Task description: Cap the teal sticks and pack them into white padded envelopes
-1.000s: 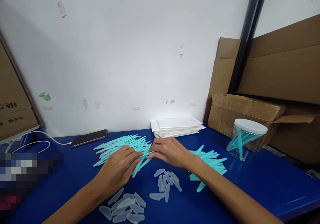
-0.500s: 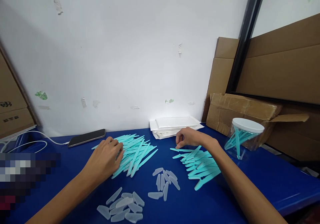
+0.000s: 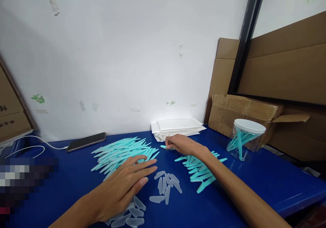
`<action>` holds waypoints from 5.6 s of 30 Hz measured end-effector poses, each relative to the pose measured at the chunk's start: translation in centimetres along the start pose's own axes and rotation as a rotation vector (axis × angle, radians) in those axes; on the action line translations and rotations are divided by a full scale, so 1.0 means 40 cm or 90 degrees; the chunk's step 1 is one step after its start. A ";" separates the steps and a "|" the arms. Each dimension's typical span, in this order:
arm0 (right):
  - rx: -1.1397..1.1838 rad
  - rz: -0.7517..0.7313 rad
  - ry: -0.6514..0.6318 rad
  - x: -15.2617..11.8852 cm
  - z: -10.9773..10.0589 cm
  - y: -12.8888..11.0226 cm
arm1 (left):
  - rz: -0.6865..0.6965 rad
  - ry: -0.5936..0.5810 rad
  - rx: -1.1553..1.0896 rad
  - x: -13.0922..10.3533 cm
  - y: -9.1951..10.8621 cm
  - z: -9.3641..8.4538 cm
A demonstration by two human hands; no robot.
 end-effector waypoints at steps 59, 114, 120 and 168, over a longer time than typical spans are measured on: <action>-0.005 -0.238 0.163 -0.041 0.013 -0.274 | -0.387 0.276 -0.398 0.017 -0.157 -0.013; 0.011 0.055 0.041 -0.007 -0.078 0.045 | 0.072 0.010 0.094 0.020 -0.007 0.071; -0.073 -0.011 0.143 0.005 -0.108 0.007 | 0.110 0.026 0.133 0.025 -0.020 0.079; 0.192 -0.022 0.141 -0.002 -0.093 -0.117 | -0.219 0.256 0.028 0.022 -0.161 -0.036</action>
Point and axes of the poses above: each hand's wrist, its own x-axis towards the middle knuckle, its own z-axis out of the palm, y = z × x, the point moved 8 cm from there along x, towards the middle knuckle, and after that the axes turned 13 degrees about y, right-handed, at the moved point
